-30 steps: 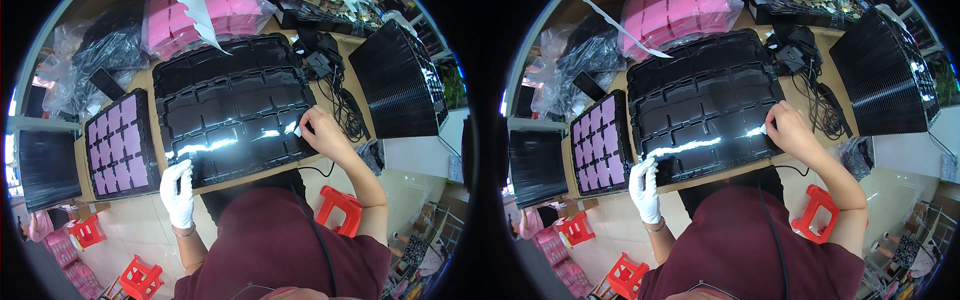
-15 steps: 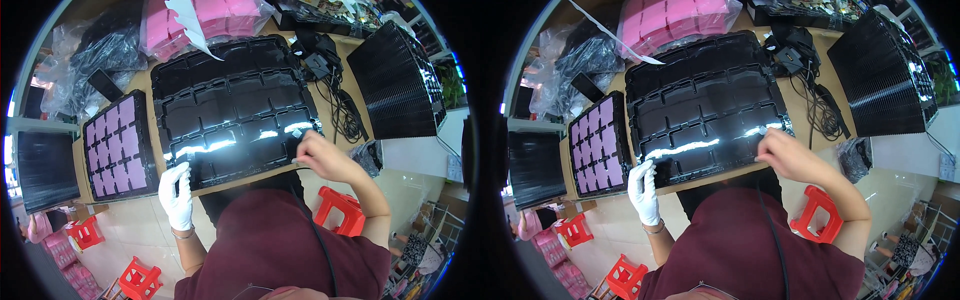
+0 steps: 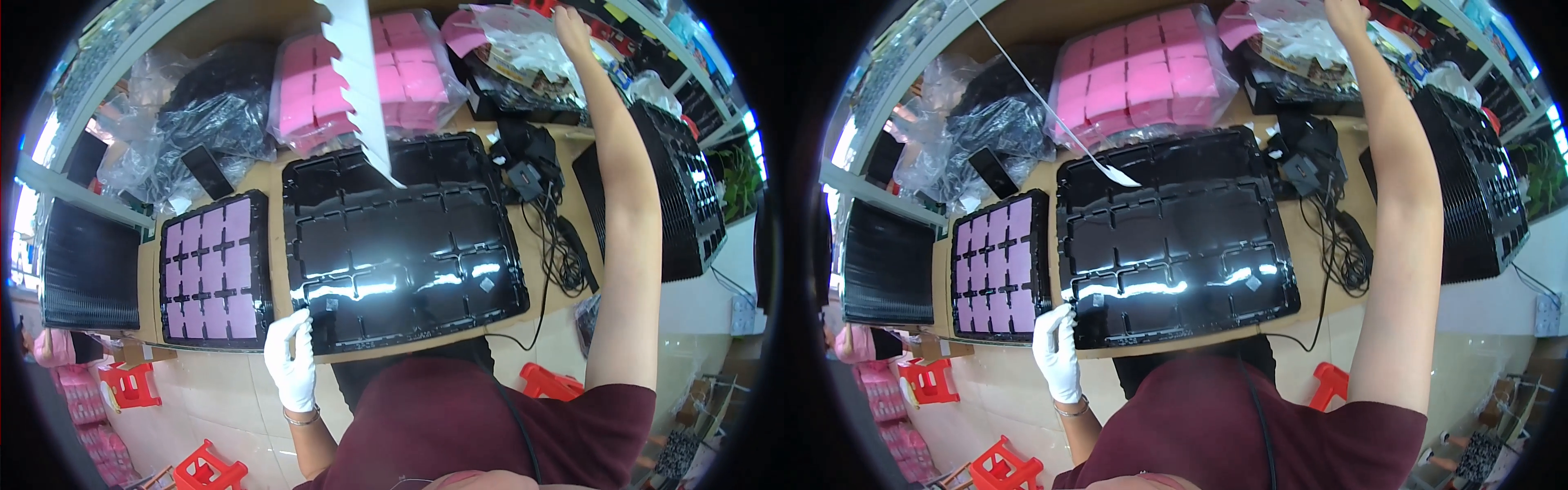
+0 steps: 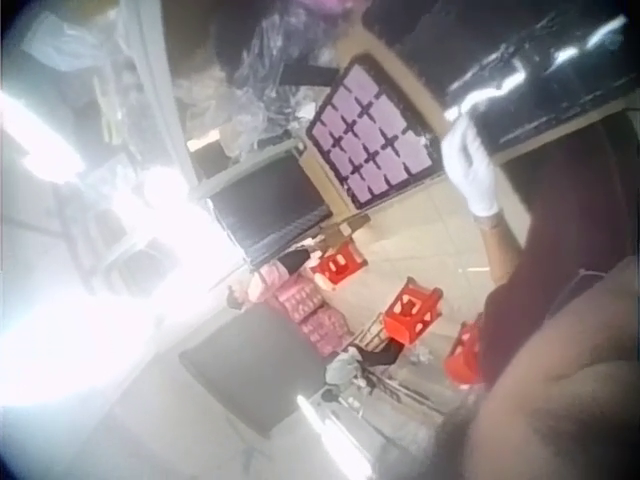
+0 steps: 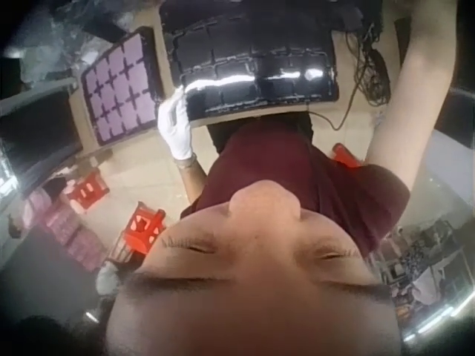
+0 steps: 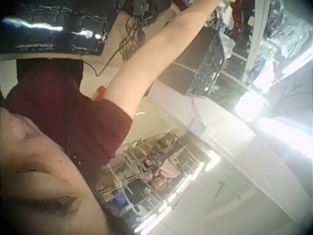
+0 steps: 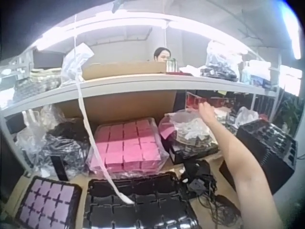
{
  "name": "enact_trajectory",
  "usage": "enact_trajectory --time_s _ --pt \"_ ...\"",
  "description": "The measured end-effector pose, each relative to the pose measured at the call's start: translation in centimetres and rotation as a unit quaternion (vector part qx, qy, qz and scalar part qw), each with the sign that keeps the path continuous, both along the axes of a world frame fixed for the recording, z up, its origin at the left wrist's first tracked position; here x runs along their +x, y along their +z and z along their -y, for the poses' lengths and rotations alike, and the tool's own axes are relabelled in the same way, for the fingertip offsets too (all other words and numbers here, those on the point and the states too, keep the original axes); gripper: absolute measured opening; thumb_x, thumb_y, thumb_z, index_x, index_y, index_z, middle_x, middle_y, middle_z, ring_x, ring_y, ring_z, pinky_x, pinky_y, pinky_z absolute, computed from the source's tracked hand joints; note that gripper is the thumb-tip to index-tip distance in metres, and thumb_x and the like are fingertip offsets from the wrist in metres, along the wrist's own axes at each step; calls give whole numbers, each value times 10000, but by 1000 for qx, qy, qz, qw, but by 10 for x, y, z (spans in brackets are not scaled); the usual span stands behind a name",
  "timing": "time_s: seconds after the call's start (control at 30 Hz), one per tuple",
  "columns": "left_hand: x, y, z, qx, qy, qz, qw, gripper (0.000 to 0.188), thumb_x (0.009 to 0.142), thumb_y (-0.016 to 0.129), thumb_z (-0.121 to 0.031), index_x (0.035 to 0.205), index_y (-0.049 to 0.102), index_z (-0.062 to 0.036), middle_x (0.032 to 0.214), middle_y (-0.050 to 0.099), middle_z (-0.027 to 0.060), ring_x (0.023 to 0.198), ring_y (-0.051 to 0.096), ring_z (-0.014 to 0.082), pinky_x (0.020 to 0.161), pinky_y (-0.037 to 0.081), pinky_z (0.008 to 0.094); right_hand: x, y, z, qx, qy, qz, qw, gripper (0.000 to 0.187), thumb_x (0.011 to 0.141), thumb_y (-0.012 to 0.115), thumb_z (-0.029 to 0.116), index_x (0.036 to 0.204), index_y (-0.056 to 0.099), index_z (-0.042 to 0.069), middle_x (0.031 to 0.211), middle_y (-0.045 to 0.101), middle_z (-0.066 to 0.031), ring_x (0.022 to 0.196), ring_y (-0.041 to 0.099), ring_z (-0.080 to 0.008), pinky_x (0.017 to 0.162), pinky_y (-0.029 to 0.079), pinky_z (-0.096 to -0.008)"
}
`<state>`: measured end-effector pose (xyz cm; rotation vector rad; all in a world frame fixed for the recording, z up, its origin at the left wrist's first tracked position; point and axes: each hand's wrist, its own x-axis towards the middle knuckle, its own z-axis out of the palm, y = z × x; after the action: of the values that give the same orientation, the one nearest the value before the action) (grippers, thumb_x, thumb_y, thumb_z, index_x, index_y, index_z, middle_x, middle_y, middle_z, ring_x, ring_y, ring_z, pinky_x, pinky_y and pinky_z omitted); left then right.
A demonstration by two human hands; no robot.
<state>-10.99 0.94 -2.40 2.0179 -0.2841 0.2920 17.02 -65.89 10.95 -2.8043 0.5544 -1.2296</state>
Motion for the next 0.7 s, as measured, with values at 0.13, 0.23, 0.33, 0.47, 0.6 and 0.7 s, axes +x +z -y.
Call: enact_trajectory --time_s 0.13,0.23,0.33,0.47,0.6,0.7 --pt "3 -10 -4 -3 38 -18 999 178 916 593 67 1060 672 -2 1017 671 99 882 631 165 792 515 273 -63 40 -47 145 374 8 916 209 930 542 184 1054 568 18 1145 620 -217 1076 586 -385 970 426 -487" --pt "14 -13 -3 4 17 -6 1000 180 924 591 48 1080 665 -3 1024 666 96 882 623 159 793 510 268 -74 -23 -47 -158 213 48 963 263 974 599 243 1131 667 42 995 695 -127 828 635 -174 758 493 -316" --pt "11 -17 -10 2 27 -22 999 193 938 573 36 1109 657 1 1067 653 103 919 632 166 814 517 275 -171 -64 -188 266 392 -163 865 114 918 684 128 988 690 39 916 669 -23 864 622 -130 770 508 -264" --pt "21 -13 -1 7 -31 -20 999 204 933 575 49 1109 658 -9 1065 655 108 935 641 173 811 528 275 -287 -89 -252 308 349 -298 834 77 825 724 5 890 683 -4 872 612 -68 816 623 -196 701 499 -290" --pt "22 -14 9 23 -66 -13 997 208 932 572 60 1103 664 -13 1056 660 102 918 644 160 788 529 257 -325 -115 -271 275 344 -263 858 92 840 703 4 923 664 -6 946 586 -87 804 619 -247 696 502 -340" --pt "20 -16 12 21 -71 -25 997 207 934 572 54 1103 670 -12 1047 657 99 913 644 150 783 524 246 -325 -121 -271 264 339 -292 854 88 844 702 18 918 659 -6 946 587 -86 801 623 -259 696 506 -353"
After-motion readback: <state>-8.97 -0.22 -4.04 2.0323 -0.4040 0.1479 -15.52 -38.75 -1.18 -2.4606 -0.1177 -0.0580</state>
